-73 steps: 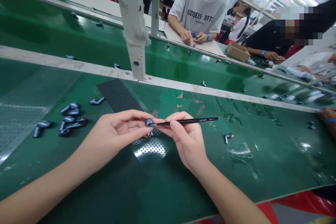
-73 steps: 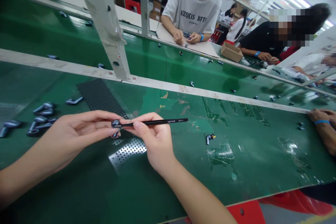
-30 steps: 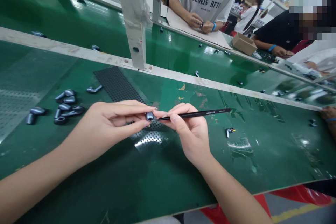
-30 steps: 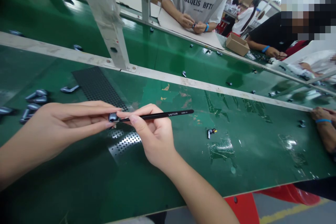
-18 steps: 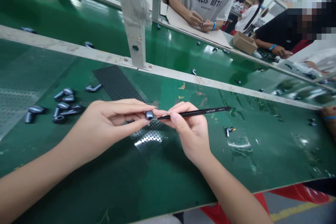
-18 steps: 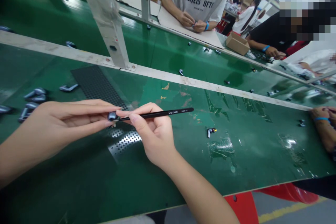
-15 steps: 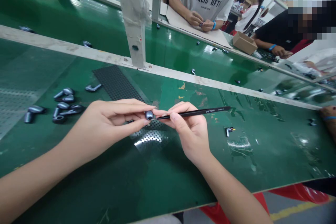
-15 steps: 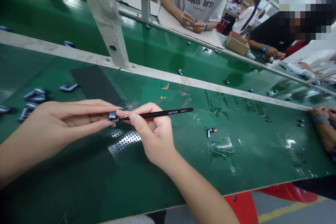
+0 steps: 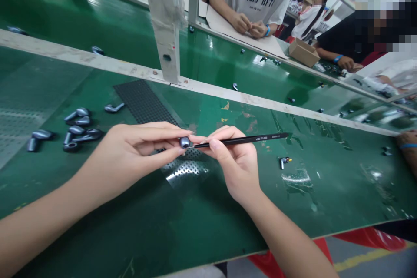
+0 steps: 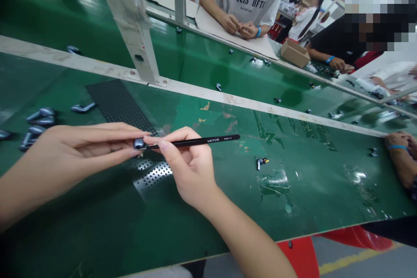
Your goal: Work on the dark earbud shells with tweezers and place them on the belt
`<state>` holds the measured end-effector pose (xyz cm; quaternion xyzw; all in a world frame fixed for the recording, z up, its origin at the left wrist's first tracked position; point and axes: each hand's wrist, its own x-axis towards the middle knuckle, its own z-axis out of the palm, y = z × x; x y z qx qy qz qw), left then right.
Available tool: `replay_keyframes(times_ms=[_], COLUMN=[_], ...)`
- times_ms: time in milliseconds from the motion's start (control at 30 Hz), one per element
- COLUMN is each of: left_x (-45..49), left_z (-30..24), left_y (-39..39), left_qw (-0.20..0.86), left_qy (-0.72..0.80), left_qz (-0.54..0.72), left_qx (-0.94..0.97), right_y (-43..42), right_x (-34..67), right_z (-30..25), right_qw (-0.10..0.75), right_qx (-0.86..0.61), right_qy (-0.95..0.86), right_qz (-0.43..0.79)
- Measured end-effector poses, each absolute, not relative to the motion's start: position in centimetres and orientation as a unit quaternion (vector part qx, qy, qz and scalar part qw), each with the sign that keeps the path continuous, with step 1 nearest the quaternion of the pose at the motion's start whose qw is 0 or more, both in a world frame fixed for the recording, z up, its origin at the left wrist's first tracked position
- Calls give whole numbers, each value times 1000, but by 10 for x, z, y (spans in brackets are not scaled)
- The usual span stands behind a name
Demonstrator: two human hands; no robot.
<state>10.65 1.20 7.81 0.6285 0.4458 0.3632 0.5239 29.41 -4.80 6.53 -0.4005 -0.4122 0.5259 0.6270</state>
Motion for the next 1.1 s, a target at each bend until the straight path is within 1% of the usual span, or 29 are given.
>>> replay_keyframes(times_ms=[367,733,933,1100], left_x=[107,109,113,114], left_z=[69,74,76,77], left_y=[11,9,10,8], left_qw=[490,528,564,574], left_qy=[403,416,418,424], left_qz=[395,388,380,378], left_qx=[665,631,602,591], right_y=[-52,-58,-59,-60], right_x=[294,293,292,290], right_z=[55,43,45,48], right_qw=[628,628,629,631], right_qx=[-408,-413,-383,-387], right_qy=[-497,-587,-642,-647], right_qz=[438,299,214,182])
